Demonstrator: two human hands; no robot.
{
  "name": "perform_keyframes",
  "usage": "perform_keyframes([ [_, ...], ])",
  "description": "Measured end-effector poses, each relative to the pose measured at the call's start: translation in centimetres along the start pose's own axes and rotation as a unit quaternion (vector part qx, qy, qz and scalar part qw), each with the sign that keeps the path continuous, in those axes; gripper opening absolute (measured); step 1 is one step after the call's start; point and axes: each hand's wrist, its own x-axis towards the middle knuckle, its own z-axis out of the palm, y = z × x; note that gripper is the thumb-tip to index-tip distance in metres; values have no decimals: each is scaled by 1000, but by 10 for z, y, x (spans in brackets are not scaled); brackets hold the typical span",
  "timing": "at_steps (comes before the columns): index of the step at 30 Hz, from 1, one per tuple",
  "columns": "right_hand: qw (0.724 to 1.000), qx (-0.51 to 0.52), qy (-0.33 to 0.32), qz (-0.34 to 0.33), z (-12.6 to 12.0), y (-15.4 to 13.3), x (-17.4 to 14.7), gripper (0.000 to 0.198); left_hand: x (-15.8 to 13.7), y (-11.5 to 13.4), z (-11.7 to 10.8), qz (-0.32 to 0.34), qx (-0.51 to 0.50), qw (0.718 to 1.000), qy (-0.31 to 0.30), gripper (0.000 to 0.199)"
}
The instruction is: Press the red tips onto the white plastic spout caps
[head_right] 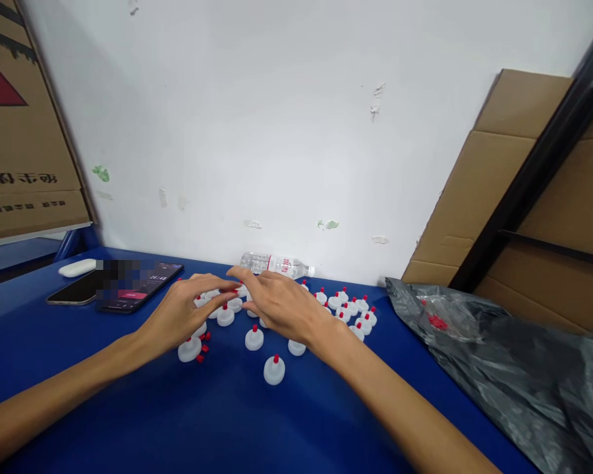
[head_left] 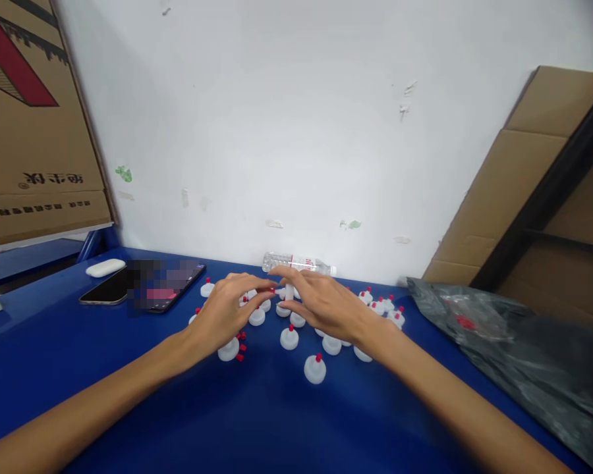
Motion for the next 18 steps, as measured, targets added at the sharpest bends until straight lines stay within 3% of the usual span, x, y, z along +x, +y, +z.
perform_keyframes([
  [7, 994, -91, 44, -45, 6, -12, 1, 37, 3, 6, -13, 7, 0, 998, -70, 31],
  [11, 989, -133, 29, -54, 5, -19, 3, 32, 3, 7, -16, 2, -40, 995, -90, 29],
  [18, 998, -52, -18, -28, 1, -2, 5, 26, 4, 3, -11, 18, 76, 990, -120, 26],
])
